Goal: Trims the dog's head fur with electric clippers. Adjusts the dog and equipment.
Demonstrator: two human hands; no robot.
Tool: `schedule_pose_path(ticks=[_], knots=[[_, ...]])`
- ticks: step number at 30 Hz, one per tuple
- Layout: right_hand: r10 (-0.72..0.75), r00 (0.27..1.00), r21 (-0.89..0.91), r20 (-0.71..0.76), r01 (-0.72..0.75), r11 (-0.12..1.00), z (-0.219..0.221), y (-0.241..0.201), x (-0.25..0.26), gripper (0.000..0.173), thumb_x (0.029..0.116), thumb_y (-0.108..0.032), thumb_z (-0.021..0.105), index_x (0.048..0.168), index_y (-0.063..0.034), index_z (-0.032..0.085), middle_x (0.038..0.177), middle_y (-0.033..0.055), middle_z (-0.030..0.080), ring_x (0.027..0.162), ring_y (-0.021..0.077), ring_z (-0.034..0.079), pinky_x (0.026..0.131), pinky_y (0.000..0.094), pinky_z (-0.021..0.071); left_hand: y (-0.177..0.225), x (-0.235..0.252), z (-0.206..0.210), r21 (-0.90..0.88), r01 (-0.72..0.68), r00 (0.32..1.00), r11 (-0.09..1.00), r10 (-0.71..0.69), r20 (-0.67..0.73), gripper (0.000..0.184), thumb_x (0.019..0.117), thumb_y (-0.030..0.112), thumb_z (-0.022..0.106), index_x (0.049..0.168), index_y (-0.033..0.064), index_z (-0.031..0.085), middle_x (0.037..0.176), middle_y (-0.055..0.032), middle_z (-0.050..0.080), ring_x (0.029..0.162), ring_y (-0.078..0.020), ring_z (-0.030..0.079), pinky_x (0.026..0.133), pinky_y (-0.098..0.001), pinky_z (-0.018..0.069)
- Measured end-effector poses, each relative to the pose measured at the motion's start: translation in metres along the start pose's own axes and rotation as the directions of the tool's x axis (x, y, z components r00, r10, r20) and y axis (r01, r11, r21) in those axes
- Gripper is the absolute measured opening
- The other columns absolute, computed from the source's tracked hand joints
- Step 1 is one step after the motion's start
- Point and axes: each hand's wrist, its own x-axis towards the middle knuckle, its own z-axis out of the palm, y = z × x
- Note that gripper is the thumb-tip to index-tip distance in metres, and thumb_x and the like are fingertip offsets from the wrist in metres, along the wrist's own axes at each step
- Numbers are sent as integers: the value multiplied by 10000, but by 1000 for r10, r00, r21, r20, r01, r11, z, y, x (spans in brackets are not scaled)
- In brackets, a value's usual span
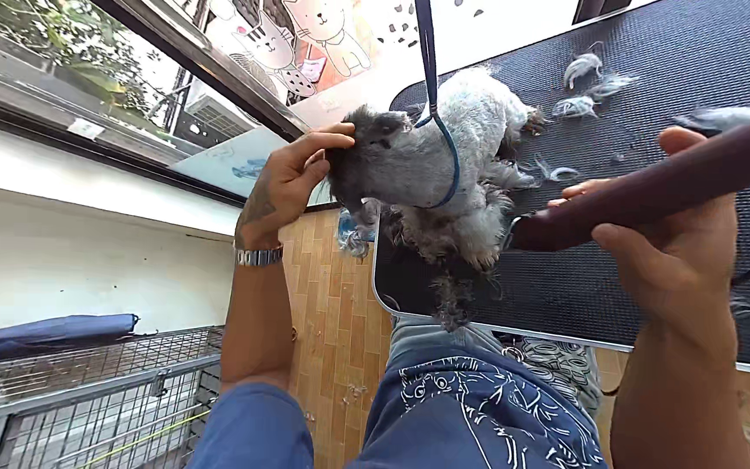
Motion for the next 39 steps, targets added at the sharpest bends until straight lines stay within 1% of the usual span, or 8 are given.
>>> schedule_pose_path(ticks=[12, 19, 21, 23, 25, 29, 32, 39], knots=[[115, 974, 9, -195, -116, 993, -27, 9, -81, 850, 865, -328, 805, 1553, -245, 313, 1248, 60, 699, 1115, 259, 705, 965, 421, 595, -31, 57, 9, 10, 260, 894, 966, -244, 377, 327, 1026, 254, 537, 1257, 45, 639, 1019, -8, 691, 889, -19, 646, 838, -250, 560], [163, 942, 39, -294, -158, 987, -32, 7, -106, 832, 855, -356, 809, 1523, -251, 323, 1223, 57, 711, 1080, 265, 723, 906, 412, 625, -11, 10, 19, 68, 245, 907, 967, -253, 337, 349, 1028, 386, 512, 824, 135, 642, 727, 67, 582, 682, 0, 565, 650, -216, 487], [176, 942, 45, -285, -170, 984, -32, 7, -110, 823, 858, -364, 809, 1519, -255, 331, 1229, 62, 706, 1082, 265, 721, 907, 409, 623, -6, -3, 28, 72, 194, 959, 978, -205, 195, 330, 1002, 402, 563, 889, 107, 657, 811, 38, 613, 747, -15, 591, 693, -238, 506], [190, 941, 57, -281, -181, 982, -30, 10, -114, 815, 860, -366, 806, 1515, -252, 334, 1233, 67, 706, 1081, 265, 721, 907, 409, 623, -4, -11, 35, -48, 83, 991, 995, -77, 112, 402, 1003, 325, 585, 1249, 7, 594, 1234, -86, 635, 1119, -111, 634, 969, -318, 555], [201, 937, 67, -287, -189, 980, -24, 11, -115, 786, 870, -358, 798, 1507, -255, 349, 1227, 54, 709, 1078, 259, 723, 910, 407, 623, 0, -16, 39, -188, -59, 991, 980, 80, 105, 484, 1032, 183, 509, 1454, -44, 434, 1490, -174, 493, 1371, -223, 503, 1157, -401, 444], [203, 927, 56, -315, -196, 979, -12, 12, -117, 745, 887, -316, 784, 1492, -245, 355, 1218, 46, 718, 1061, 252, 734, 886, 392, 632, 19, -26, 42, -101, -161, 976, 982, 174, 135, 350, 1049, 79, 413, 1213, 29, 718, 1499, -174, 519, 1462, -276, 416, 1242, -428, 325], [217, 923, 52, -317, -212, 976, -7, 12, -121, 744, 893, -298, 775, 1499, -253, 346, 1229, 38, 709, 1067, 244, 731, 892, 394, 630, 41, -30, 39, 170, -189, 967, 967, 153, 204, 366, 1008, 91, 427, 1202, 80, 738, 1482, -123, 553, 1503, -299, 344, 1267, -454, 234], [223, 907, 90, -358, -205, 975, 3, 17, -131, 748, 883, -247, 779, 1491, -226, 343, 1230, 53, 701, 1085, 259, 723, 905, 421, 627, 87, -31, 72, 634, -289, 945, 717, 108, 309, 520, 826, 230, 722, 1327, 121, 634, 1363, -125, 619, 1384, -358, 480, 1129, -546, 386]])
